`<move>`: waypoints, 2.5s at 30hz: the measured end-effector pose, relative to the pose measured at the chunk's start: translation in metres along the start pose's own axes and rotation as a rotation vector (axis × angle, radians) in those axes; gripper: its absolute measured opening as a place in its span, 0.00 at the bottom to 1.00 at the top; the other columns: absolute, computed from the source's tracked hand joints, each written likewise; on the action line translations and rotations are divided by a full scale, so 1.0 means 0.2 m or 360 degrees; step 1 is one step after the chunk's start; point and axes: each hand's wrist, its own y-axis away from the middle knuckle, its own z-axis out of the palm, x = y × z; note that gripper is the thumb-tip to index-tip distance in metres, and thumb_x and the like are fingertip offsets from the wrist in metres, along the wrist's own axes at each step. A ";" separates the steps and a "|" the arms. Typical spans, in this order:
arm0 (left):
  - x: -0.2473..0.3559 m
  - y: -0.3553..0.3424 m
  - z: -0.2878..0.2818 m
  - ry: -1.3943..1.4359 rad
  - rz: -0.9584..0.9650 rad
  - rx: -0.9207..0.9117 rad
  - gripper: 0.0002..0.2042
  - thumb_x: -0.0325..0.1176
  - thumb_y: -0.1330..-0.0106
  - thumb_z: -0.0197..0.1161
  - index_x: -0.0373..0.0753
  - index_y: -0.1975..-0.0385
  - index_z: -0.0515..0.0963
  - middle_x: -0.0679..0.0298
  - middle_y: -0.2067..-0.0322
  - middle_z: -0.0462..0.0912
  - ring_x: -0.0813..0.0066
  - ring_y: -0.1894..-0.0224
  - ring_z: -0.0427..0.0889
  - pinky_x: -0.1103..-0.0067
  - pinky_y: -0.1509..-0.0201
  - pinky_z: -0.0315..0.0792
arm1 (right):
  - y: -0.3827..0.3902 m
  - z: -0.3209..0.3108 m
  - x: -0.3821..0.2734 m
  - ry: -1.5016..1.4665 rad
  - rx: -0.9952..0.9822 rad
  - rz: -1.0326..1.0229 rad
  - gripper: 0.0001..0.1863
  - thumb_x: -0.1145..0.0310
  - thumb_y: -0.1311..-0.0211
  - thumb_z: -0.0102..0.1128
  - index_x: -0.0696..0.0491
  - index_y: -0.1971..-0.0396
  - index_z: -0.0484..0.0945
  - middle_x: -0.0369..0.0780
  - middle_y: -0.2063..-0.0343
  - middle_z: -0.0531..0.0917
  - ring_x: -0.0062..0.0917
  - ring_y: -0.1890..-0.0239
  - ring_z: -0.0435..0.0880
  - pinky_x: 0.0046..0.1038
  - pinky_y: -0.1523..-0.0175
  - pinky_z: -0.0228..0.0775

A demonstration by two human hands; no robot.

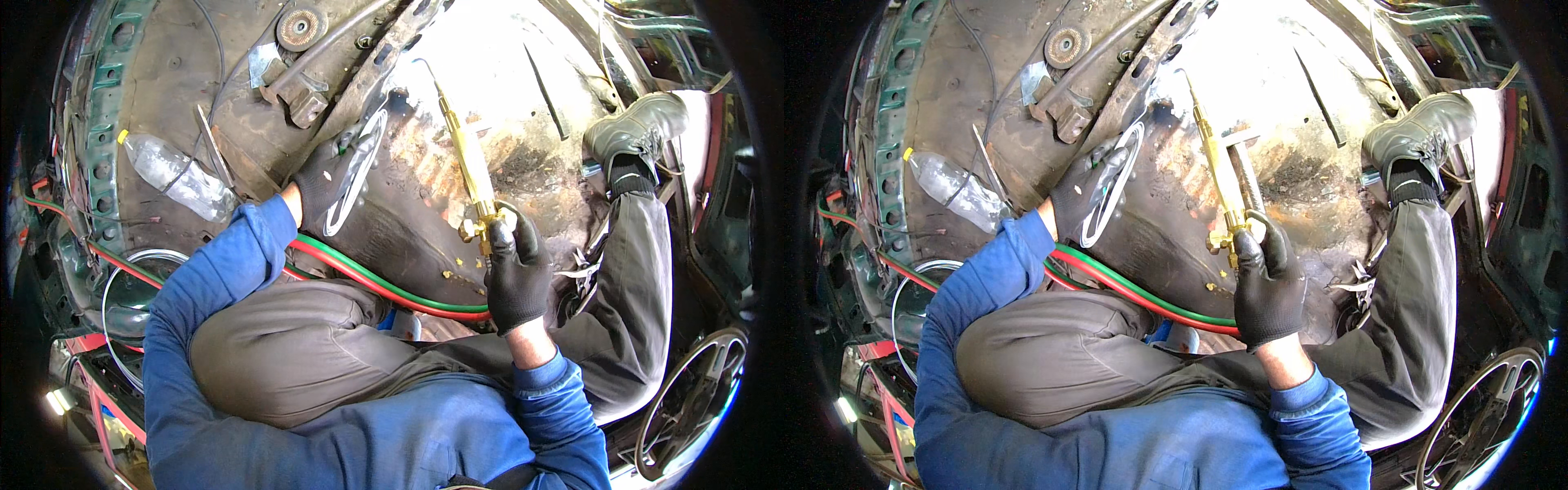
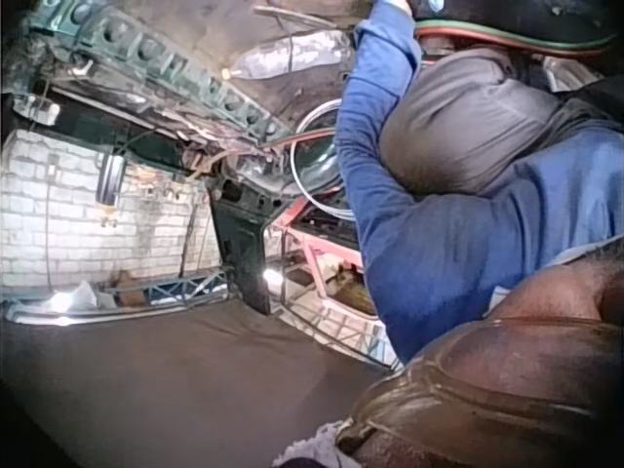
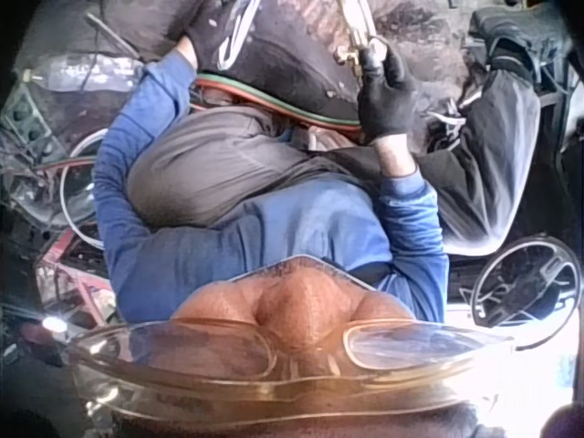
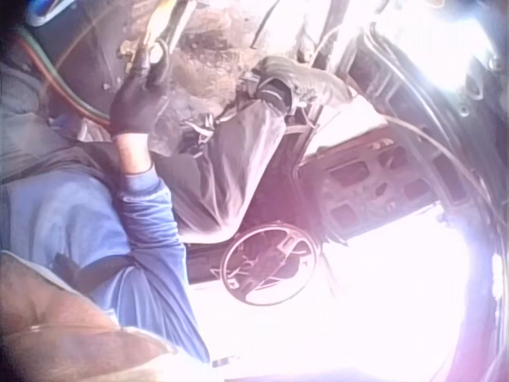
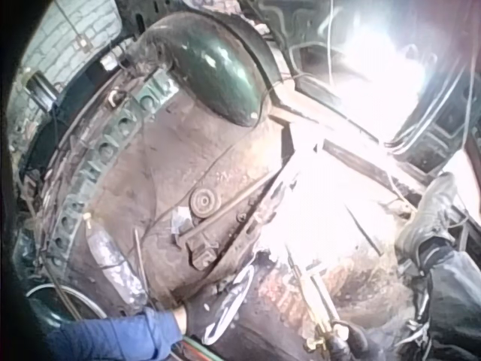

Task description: The person sits inside a stripped vehicle interior and manipulates a bundle of wires, stripping insulation and preparing connections. They then use a blowtorch to heat a section of the floor metal, likely to soften adhesive or remove a component.

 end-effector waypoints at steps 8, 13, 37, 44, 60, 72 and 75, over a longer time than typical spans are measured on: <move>0.00 -0.04 -0.01 -0.0063 0.0068 -0.0017 0.26 0.52 0.20 0.58 0.48 0.28 0.69 0.62 0.57 0.86 0.76 0.71 0.83 0.76 0.68 0.81 | -0.03 0.01 0.01 0.0142 0.0016 -0.0028 0.19 0.59 0.18 0.56 0.57 0.41 0.80 0.41 0.56 0.88 0.22 0.57 0.83 0.29 0.50 0.76; -0.02 -0.03 -0.03 -0.0114 0.0162 -0.0048 0.26 0.52 0.20 0.58 0.48 0.28 0.70 0.62 0.56 0.86 0.77 0.70 0.83 0.76 0.68 0.81 | -0.03 0.02 0.02 0.0025 0.0026 -0.0008 0.20 0.58 0.18 0.57 0.58 0.41 0.80 0.41 0.55 0.88 0.23 0.53 0.83 0.28 0.46 0.75; 0.05 0.02 0.02 -0.0112 0.0082 -0.0010 0.27 0.54 0.19 0.55 0.45 0.29 0.70 0.64 0.57 0.86 0.78 0.72 0.81 0.77 0.69 0.80 | -0.04 0.01 0.00 0.0165 0.0024 -0.0010 0.18 0.61 0.20 0.57 0.58 0.42 0.81 0.45 0.55 0.89 0.26 0.52 0.87 0.31 0.45 0.78; 0.02 0.02 0.00 -0.0147 0.0147 -0.0050 0.27 0.54 0.19 0.55 0.45 0.29 0.70 0.64 0.58 0.87 0.79 0.72 0.81 0.78 0.69 0.80 | -0.04 0.02 0.00 0.0061 0.0004 0.0051 0.18 0.61 0.20 0.58 0.58 0.42 0.81 0.44 0.56 0.89 0.25 0.53 0.87 0.30 0.46 0.78; 0.02 0.02 0.01 -0.0140 0.0186 -0.0017 0.27 0.54 0.20 0.56 0.44 0.30 0.71 0.64 0.59 0.87 0.79 0.73 0.81 0.78 0.69 0.80 | -0.05 0.02 0.01 0.0176 0.0014 -0.0075 0.18 0.60 0.18 0.56 0.57 0.41 0.81 0.39 0.60 0.88 0.18 0.63 0.82 0.25 0.56 0.74; 0.00 0.00 -0.01 -0.0171 0.0166 -0.0031 0.27 0.55 0.20 0.56 0.43 0.31 0.72 0.65 0.59 0.87 0.80 0.72 0.81 0.78 0.68 0.80 | -0.05 0.02 0.01 0.0204 0.0007 0.0026 0.20 0.58 0.18 0.56 0.57 0.41 0.81 0.37 0.63 0.87 0.15 0.68 0.78 0.22 0.62 0.71; 0.00 0.00 -0.02 -0.0193 0.0163 -0.0053 0.27 0.55 0.21 0.57 0.43 0.32 0.73 0.65 0.60 0.87 0.80 0.72 0.81 0.78 0.68 0.80 | -0.05 0.02 0.01 0.0137 0.0010 0.0049 0.16 0.63 0.19 0.58 0.58 0.42 0.81 0.44 0.60 0.89 0.23 0.57 0.87 0.29 0.50 0.78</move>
